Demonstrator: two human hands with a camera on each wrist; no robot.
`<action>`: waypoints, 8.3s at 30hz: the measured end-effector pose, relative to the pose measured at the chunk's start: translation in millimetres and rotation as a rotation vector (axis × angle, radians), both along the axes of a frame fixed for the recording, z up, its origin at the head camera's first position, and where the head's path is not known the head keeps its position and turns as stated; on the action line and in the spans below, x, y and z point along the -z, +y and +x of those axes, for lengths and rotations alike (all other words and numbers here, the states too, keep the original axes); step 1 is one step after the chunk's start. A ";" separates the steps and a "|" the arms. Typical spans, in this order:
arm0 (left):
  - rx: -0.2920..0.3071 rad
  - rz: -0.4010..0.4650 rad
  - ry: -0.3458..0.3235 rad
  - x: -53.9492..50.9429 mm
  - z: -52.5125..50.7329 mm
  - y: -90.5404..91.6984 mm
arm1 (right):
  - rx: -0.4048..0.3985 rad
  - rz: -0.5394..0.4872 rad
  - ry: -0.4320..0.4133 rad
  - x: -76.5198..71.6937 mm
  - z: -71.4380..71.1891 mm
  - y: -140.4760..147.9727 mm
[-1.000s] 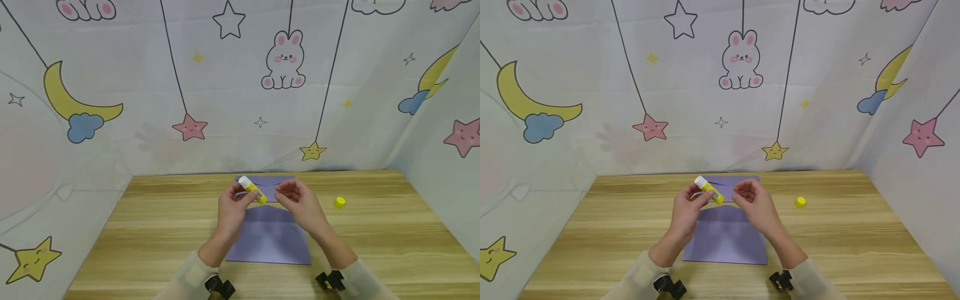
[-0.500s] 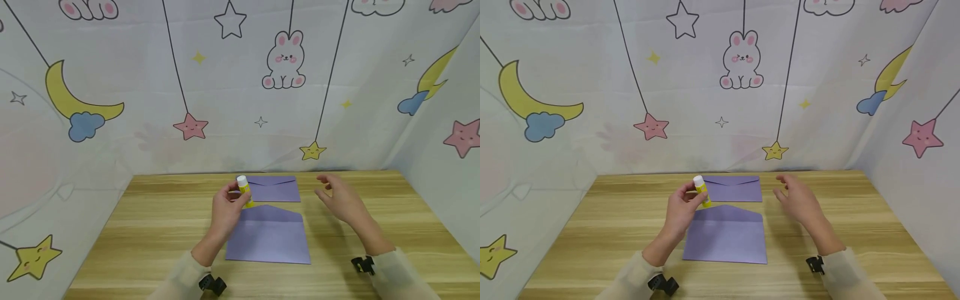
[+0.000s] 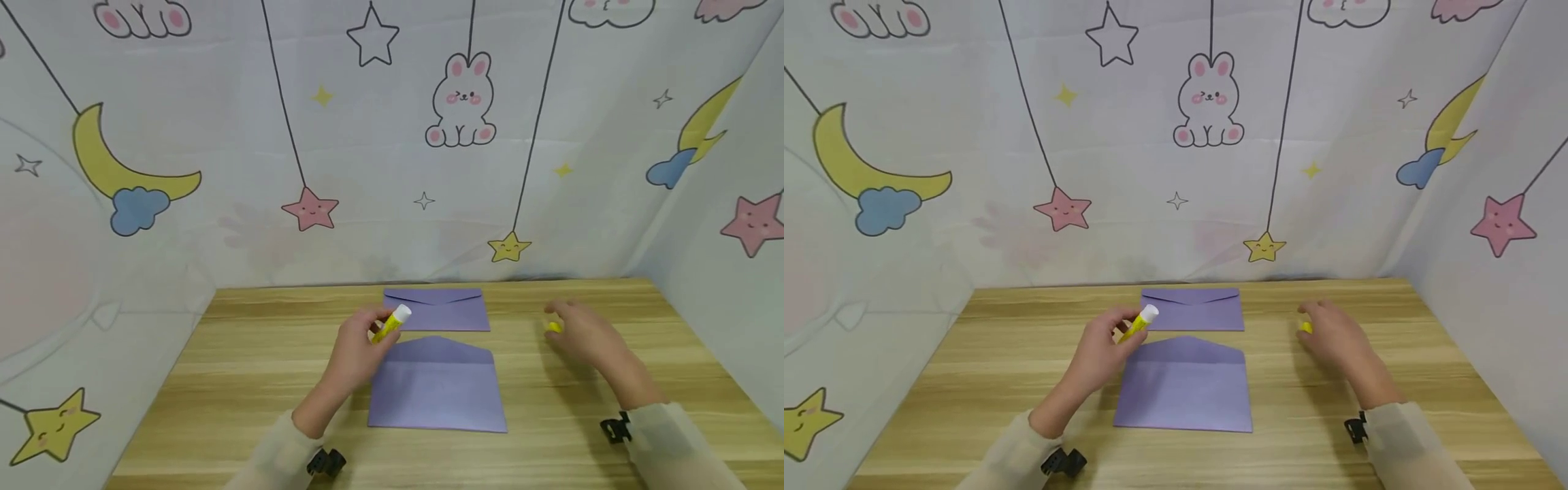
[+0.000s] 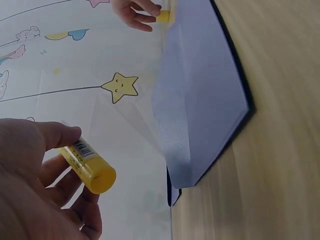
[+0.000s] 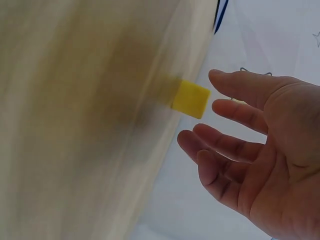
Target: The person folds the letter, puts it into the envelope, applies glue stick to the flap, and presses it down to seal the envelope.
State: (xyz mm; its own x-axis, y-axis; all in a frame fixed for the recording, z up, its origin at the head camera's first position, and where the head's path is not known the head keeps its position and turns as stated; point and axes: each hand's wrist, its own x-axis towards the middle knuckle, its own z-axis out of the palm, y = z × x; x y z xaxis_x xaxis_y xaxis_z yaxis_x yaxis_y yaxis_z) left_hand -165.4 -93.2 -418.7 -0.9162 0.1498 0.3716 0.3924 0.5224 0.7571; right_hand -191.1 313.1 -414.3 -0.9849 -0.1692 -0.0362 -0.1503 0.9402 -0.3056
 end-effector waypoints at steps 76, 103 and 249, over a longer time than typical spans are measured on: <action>0.094 -0.311 0.067 -2.4 7.9 21.8 | -0.332 -0.799 0.082 1.5 17.6 -147.6; 0.139 -0.318 0.067 -2.1 11.3 21.8 | -0.340 -0.733 -0.011 0.8 18.5 -142.9; 0.031 -0.382 0.116 13.0 7.7 -36.7 | -0.115 -0.072 0.286 7.3 7.1 -11.1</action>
